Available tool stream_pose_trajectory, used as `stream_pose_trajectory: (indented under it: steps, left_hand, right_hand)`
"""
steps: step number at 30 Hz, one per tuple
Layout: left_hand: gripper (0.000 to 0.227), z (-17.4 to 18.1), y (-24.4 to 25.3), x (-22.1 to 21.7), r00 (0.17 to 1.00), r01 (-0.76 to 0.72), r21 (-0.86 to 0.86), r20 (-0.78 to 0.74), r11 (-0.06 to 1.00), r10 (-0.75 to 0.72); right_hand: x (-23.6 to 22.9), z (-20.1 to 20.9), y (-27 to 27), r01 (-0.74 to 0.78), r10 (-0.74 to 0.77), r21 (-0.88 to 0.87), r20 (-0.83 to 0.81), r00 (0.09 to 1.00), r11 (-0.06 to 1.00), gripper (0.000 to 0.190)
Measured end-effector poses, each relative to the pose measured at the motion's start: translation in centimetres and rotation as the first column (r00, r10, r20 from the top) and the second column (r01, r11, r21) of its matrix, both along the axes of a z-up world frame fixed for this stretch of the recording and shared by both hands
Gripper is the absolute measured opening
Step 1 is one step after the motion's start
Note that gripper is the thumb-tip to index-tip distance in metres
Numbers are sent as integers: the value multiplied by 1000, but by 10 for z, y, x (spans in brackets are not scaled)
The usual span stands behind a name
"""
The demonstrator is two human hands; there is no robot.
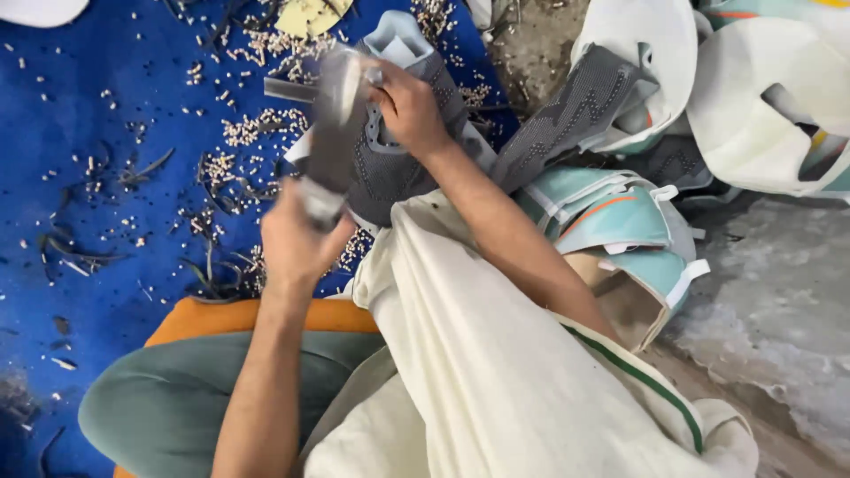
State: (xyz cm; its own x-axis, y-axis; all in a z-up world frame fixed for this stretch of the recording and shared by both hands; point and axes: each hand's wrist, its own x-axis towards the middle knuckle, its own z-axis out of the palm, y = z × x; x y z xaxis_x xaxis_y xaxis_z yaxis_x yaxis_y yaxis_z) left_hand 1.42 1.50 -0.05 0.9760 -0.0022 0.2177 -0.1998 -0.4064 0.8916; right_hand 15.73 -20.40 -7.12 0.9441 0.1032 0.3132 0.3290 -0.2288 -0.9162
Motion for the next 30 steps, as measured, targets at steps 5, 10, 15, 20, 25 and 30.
stream_pose_trajectory:
  steps: [5, 10, 15, 20, 25, 30]
  left_hand:
    - [54, 31, 21, -52, 759, 162, 444, -627, 881, 177]
    - [51, 74, 60, -68, 621, 498, 621, -742, 605, 251]
    - [65, 34, 43, 15, 989, 142, 694, -137, 706, -64]
    - [62, -97, -24, 148, 987, 134, 588, -148, 798, -57]
    - [32, -57, -25, 185, 965, -257, -595, -118, 762, 233]
    - [83, 85, -75, 63, 963, -15, 115, 267, 993, -17]
  right_hand:
    - [-10, -26, -19, 147, -53, 498, -199, 979, 854, 27]
    - [-83, 46, -62, 315, 74, 810, -400, 913, 494, 19]
    - [-137, 3, -161, 622, -505, 562, -372, 779, 545, 15]
    - [-146, -7, -175, 822, -462, 282, -716, 524, 495, 26]
    - [-134, 35, -151, 562, -579, -180, -423, 697, 808, 32]
    - [-101, 204, -100, 146, -387, -489, -439, 811, 860, 27]
